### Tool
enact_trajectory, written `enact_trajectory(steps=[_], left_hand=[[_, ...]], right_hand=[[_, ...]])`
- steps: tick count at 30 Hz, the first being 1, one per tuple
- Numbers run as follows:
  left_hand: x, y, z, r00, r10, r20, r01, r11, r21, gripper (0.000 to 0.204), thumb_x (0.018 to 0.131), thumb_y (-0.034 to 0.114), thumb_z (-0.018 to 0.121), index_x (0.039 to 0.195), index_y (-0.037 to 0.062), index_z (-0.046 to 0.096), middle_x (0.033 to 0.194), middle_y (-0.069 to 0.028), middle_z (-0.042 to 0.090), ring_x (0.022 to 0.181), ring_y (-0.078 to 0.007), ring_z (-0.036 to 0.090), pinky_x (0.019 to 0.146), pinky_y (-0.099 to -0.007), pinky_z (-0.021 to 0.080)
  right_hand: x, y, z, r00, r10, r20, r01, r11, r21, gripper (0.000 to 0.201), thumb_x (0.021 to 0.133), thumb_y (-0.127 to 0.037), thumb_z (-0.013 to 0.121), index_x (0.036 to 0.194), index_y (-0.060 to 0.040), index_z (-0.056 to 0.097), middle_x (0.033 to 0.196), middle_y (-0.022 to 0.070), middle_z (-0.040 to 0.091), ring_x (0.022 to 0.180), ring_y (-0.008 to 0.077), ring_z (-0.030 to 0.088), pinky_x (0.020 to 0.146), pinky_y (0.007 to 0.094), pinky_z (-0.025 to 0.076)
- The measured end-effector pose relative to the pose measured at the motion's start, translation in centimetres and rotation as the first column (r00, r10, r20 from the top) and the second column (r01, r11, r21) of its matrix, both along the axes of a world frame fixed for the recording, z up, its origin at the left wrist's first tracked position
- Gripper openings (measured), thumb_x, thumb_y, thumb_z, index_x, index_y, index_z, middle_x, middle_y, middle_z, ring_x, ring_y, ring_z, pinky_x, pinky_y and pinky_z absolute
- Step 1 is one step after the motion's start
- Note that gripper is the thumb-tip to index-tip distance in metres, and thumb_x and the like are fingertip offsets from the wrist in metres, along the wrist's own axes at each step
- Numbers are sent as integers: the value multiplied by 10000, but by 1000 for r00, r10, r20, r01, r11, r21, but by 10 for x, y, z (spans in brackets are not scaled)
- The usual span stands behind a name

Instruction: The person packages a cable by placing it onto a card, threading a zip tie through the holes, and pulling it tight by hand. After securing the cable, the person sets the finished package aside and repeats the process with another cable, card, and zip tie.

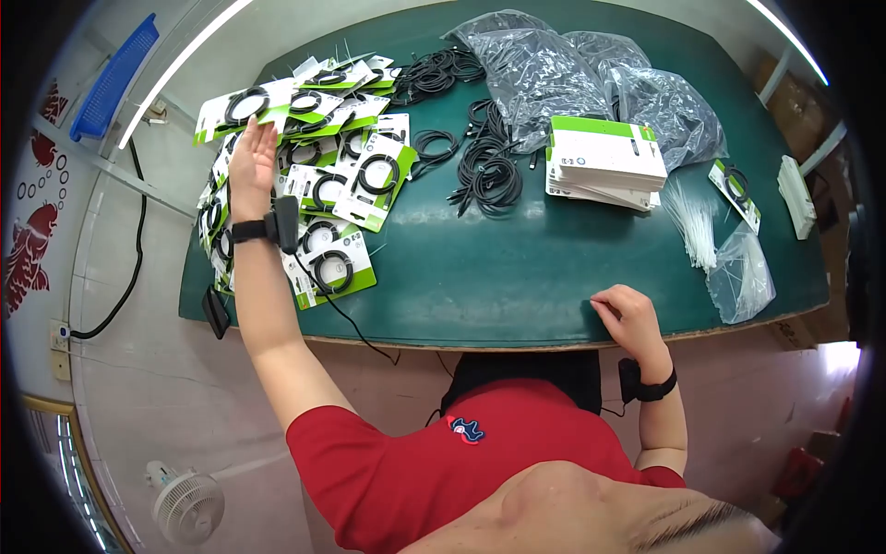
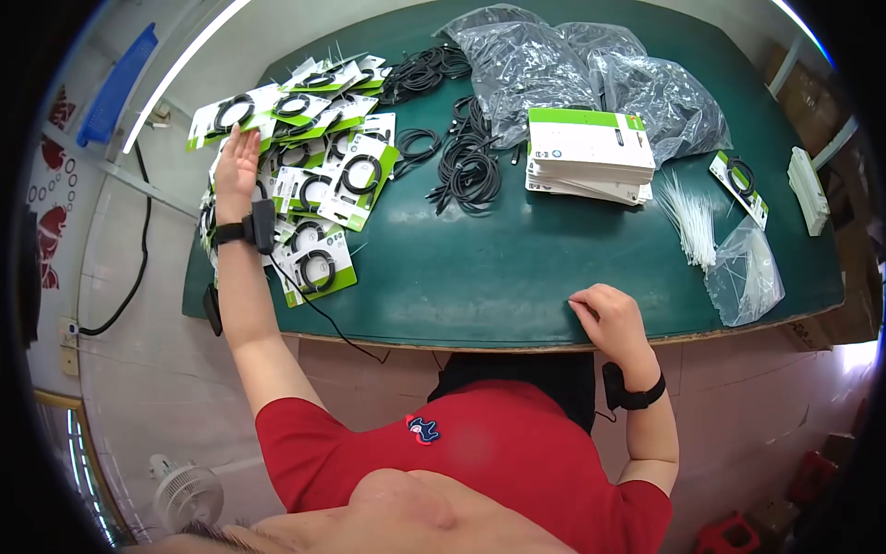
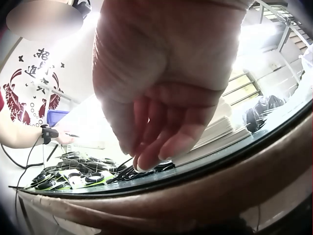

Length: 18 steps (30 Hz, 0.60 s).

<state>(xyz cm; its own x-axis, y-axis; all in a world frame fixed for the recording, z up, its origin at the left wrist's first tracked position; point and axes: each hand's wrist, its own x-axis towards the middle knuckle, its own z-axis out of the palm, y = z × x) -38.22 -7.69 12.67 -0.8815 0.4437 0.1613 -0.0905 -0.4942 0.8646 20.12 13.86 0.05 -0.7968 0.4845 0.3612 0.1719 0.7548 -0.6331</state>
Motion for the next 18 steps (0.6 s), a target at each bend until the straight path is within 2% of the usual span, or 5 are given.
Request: enact_trajectory(steps=[4, 8, 11, 15, 18], left_hand=[[-12, 1, -24, 979, 189, 75, -177, 974, -138, 312, 910, 89, 694, 1180, -11, 575, 1052, -117, 676, 997, -249, 670, 856, -354, 578], [47, 26, -66, 998, -40, 41, 50, 951, -307, 395, 915, 101, 688, 1257, -27, 541, 1139, -155, 678, 1029, -268, 680, 845, -341, 574], [90, 51, -88, 963, -261, 67, 262, 851, -455, 384, 951, 153, 646, 1288, -1, 549, 1205, -155, 671, 1065, -242, 676, 867, -334, 559], [143, 93, -103, 913, -402, 71, 364, 724, -585, 344, 943, 169, 662, 1247, 22, 598, 1161, -120, 693, 1013, -193, 687, 817, -312, 553], [181, 122, -110, 810, -581, -82, 357, 599, -716, 333, 928, 201, 689, 1208, 27, 646, 1126, -97, 706, 857, -151, 704, 729, -281, 543]], right_hand=[[2, -2, -4, 999, -20, 26, 20, 1000, -6, 42, 835, -36, 703, 861, -15, 678, 755, 100, 624, 617, 233, 582, 576, 326, 463], [4, 0, -1, 995, -34, 99, 39, 998, -48, 42, 831, -64, 696, 844, -29, 677, 770, 111, 644, 697, 293, 624, 624, 376, 496], [3, 0, -3, 995, -23, 93, 26, 999, -30, 42, 833, -72, 697, 837, -37, 675, 773, 104, 640, 694, 290, 621, 622, 376, 494], [2, 0, -5, 994, -39, 103, 42, 999, -27, 43, 832, -79, 702, 829, -47, 672, 775, 91, 630, 688, 281, 616, 618, 373, 492], [4, 0, -9, 997, -31, 68, 33, 999, -27, 44, 831, -63, 709, 852, -37, 681, 770, 90, 615, 645, 243, 592, 590, 338, 472]])
